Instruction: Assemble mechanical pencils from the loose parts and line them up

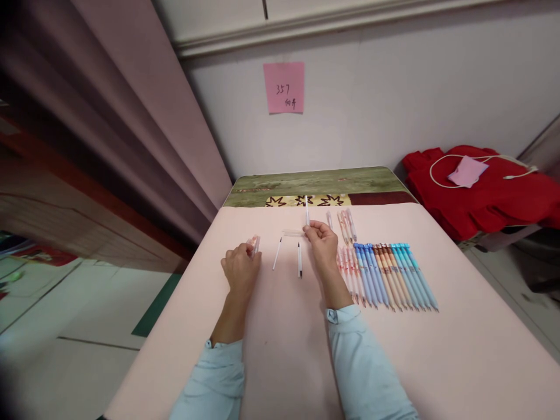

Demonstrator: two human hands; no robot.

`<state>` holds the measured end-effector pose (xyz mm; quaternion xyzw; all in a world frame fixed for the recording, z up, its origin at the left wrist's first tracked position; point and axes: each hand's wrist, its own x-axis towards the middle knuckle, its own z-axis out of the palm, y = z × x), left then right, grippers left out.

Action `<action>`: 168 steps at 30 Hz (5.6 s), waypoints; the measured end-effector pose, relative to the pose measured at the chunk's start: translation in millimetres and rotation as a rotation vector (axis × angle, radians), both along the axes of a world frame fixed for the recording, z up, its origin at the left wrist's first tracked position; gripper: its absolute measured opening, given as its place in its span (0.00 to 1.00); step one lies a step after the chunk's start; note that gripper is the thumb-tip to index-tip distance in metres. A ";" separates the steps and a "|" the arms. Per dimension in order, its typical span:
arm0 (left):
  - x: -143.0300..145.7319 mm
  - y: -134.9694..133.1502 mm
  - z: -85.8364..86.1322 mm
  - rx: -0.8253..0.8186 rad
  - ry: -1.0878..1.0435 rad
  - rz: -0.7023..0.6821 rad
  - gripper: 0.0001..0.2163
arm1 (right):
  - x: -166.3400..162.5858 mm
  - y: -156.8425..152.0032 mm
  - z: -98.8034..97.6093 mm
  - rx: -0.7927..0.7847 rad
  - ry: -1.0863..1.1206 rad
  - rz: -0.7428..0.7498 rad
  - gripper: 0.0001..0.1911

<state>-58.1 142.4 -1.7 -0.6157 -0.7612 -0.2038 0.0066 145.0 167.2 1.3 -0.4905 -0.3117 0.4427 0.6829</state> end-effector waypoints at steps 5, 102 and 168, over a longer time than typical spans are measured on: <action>3.0 -0.1 -1.1 -0.015 -0.080 -0.071 0.07 | -0.4 -1.3 0.1 -0.006 -0.061 0.039 0.16; 26.3 1.6 0.0 0.096 -1.832 -0.141 0.16 | -20.9 -15.8 -0.6 0.058 -0.426 0.457 0.20; 18.6 7.5 -3.6 0.185 -1.290 -0.112 0.16 | 50.6 -4.4 1.8 -0.379 -0.941 -0.230 0.11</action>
